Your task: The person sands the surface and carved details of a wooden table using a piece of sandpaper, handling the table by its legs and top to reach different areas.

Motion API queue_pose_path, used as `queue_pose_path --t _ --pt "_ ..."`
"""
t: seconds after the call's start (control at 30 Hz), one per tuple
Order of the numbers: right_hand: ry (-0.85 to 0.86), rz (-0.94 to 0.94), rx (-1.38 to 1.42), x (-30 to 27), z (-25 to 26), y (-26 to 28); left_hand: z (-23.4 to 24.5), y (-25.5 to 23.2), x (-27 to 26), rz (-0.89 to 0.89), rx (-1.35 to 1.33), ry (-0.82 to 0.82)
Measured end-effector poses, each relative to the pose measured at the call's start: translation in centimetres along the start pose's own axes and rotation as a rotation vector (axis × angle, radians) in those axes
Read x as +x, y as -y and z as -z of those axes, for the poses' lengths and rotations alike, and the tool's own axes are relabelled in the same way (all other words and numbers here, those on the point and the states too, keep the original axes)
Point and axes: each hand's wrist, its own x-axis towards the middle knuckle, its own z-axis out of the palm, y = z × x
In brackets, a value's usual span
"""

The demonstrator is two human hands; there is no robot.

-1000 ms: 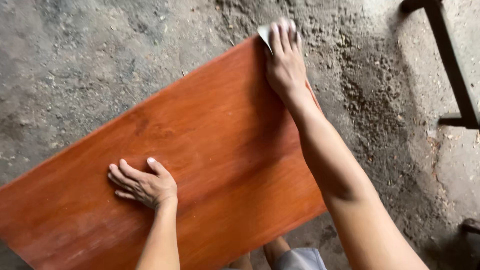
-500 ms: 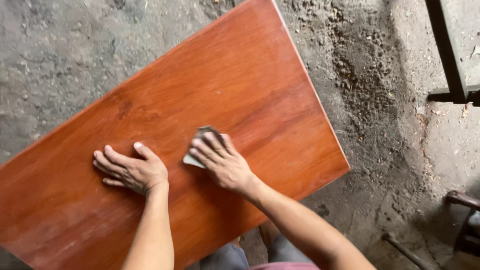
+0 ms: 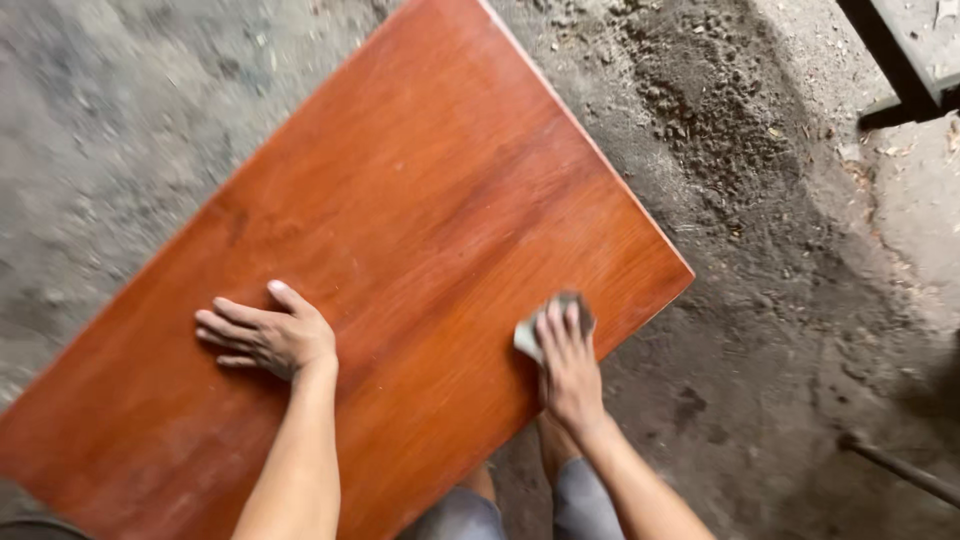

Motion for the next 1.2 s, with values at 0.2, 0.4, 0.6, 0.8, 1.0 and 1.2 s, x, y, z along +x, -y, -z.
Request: queue_pose_path --t 0.2,0.4,0.6,0.8,1.0,1.2 --pt "-0.097 -0.097 -0.143 -0.9 0.2 -0.3 -0.3 -2.5 1.7 -0.795 -0.005 0.203" --pt "-0.287 -0.083 -0.001 19.2 0.1 -4.7 -3.6 -15.2 4.1 -0.509 0.008 0.159" --pt "-0.117 -0.094 -0.046 17.1 3.8 -8.5 -4.1 -24.2 5.3 -0.428 0.014 0.089" --pt "-0.213 -0.131 0.045 21.3 3.9 -8.1 -2.4 -24.8 4.3 -0.404 0.040 0.074" --pt "-0.138 -0.080 0.476 40.9 1.3 -7.4 -3.0 -24.5 4.9 -0.396 0.072 0.092" --pt "-0.207 -0.533 0.496 38.3 6.2 -11.7 -2.7 -25.0 5.6 -0.422 0.052 0.088"
